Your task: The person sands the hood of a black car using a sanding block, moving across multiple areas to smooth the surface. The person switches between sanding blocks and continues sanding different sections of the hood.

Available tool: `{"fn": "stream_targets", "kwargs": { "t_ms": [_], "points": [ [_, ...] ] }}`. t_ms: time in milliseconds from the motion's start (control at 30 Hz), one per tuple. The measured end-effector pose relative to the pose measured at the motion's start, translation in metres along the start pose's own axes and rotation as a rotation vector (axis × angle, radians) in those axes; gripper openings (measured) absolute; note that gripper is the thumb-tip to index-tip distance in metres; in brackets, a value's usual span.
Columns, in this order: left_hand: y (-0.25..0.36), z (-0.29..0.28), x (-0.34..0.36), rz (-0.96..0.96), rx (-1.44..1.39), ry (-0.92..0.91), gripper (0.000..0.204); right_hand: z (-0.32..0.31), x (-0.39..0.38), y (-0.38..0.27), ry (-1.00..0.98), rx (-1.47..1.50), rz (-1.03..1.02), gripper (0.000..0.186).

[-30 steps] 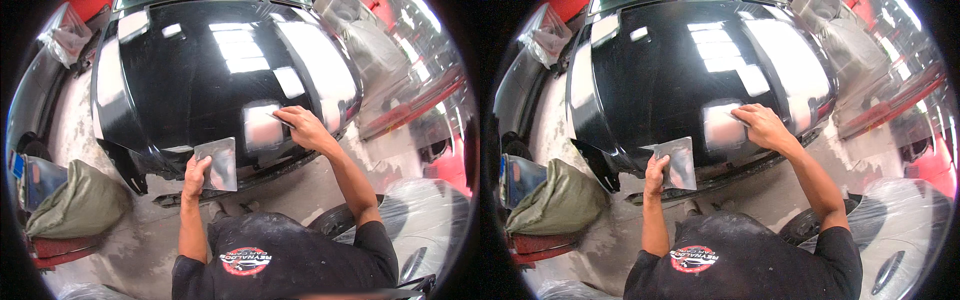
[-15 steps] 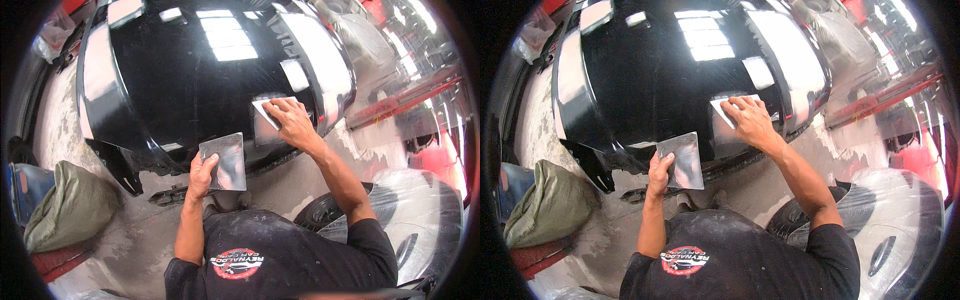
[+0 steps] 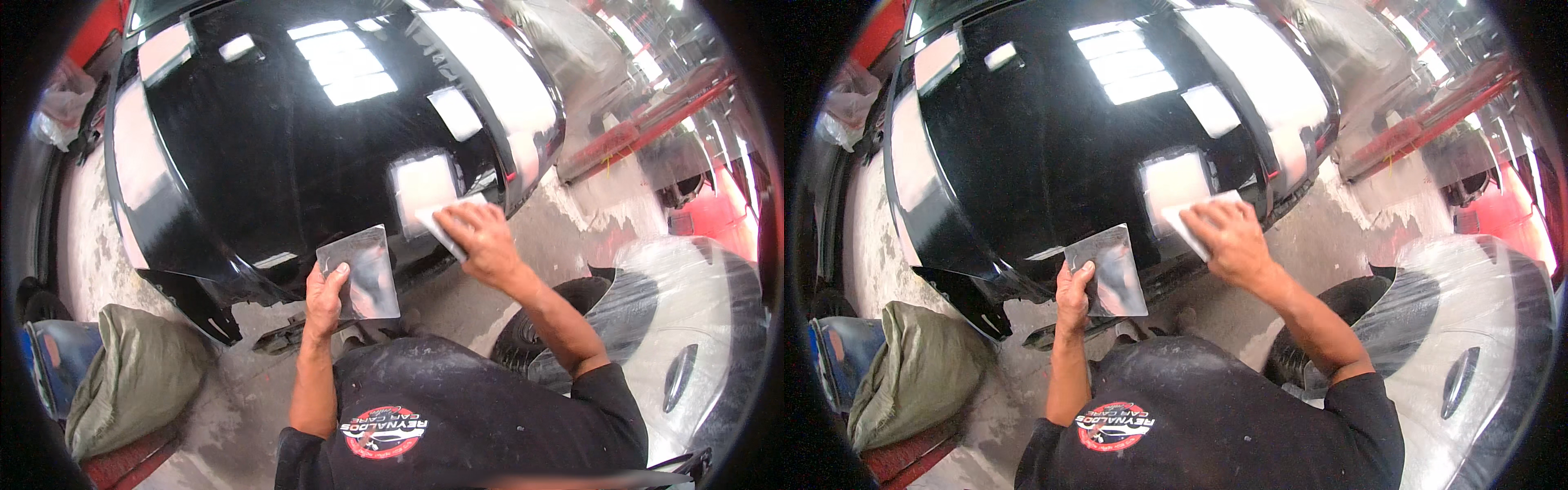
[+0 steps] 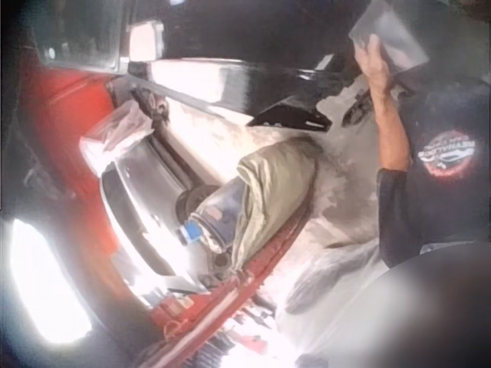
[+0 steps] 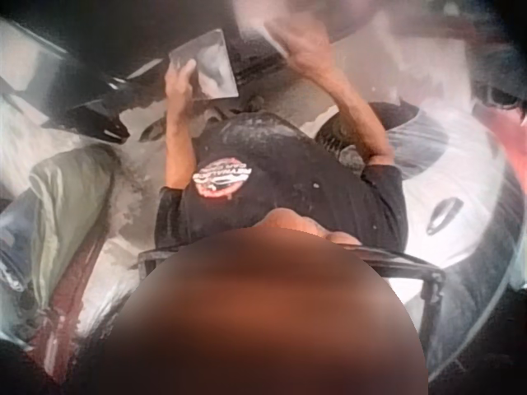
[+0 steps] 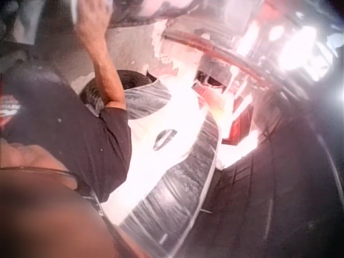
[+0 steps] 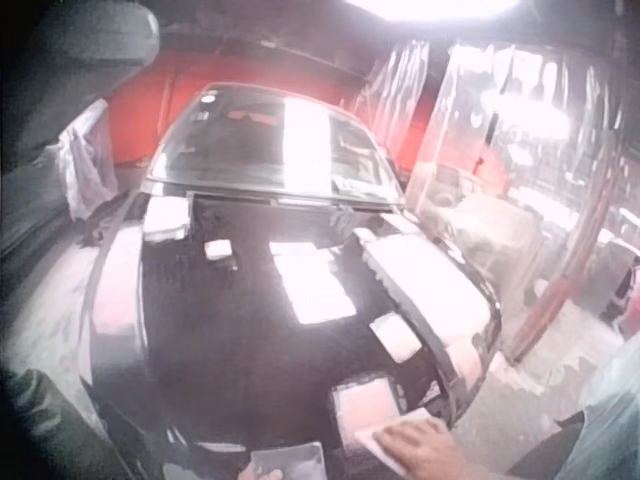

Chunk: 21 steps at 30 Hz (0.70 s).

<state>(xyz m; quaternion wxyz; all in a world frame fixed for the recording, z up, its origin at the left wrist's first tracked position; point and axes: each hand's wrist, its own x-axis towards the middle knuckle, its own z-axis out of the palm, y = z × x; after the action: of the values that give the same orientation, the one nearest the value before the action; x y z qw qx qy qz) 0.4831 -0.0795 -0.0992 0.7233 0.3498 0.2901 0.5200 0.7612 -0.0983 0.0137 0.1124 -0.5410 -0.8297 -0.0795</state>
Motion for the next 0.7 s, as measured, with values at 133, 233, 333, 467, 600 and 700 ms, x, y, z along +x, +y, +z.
{"fn": "stream_targets", "kwargs": {
  "t_ms": [133, 233, 333, 467, 600, 700],
  "points": [
    [0.0, 0.002, -0.001, 0.059, 0.012, 0.009, 0.03, -0.011, 0.061, 0.02, -0.034, -0.019, -0.013, 0.061],
    [-0.001, 0.002, -0.002, 0.056, 0.013, 0.01, 0.03, 0.005, 0.078, 0.025, -0.061, -0.033, -0.059, 0.061],
    [-0.002, 0.001, -0.002, 0.056, 0.011, 0.006, 0.03, 0.026, 0.073, 0.026, -0.033, -0.048, -0.06, 0.059],
    [0.0, 0.0, -0.001, 0.044, 0.018, -0.007, 0.031, 0.04, 0.04, 0.012, 0.069, -0.062, -0.061, 0.061],
    [0.001, 0.001, 0.0, 0.037, 0.036, -0.008, 0.032, 0.024, 0.005, -0.008, -0.024, -0.053, -0.017, 0.064],
    [0.001, 0.001, 0.0, 0.033, 0.017, -0.014, 0.032, 0.005, 0.017, 0.0, 0.02, -0.002, 0.001, 0.06]
  ]
}}
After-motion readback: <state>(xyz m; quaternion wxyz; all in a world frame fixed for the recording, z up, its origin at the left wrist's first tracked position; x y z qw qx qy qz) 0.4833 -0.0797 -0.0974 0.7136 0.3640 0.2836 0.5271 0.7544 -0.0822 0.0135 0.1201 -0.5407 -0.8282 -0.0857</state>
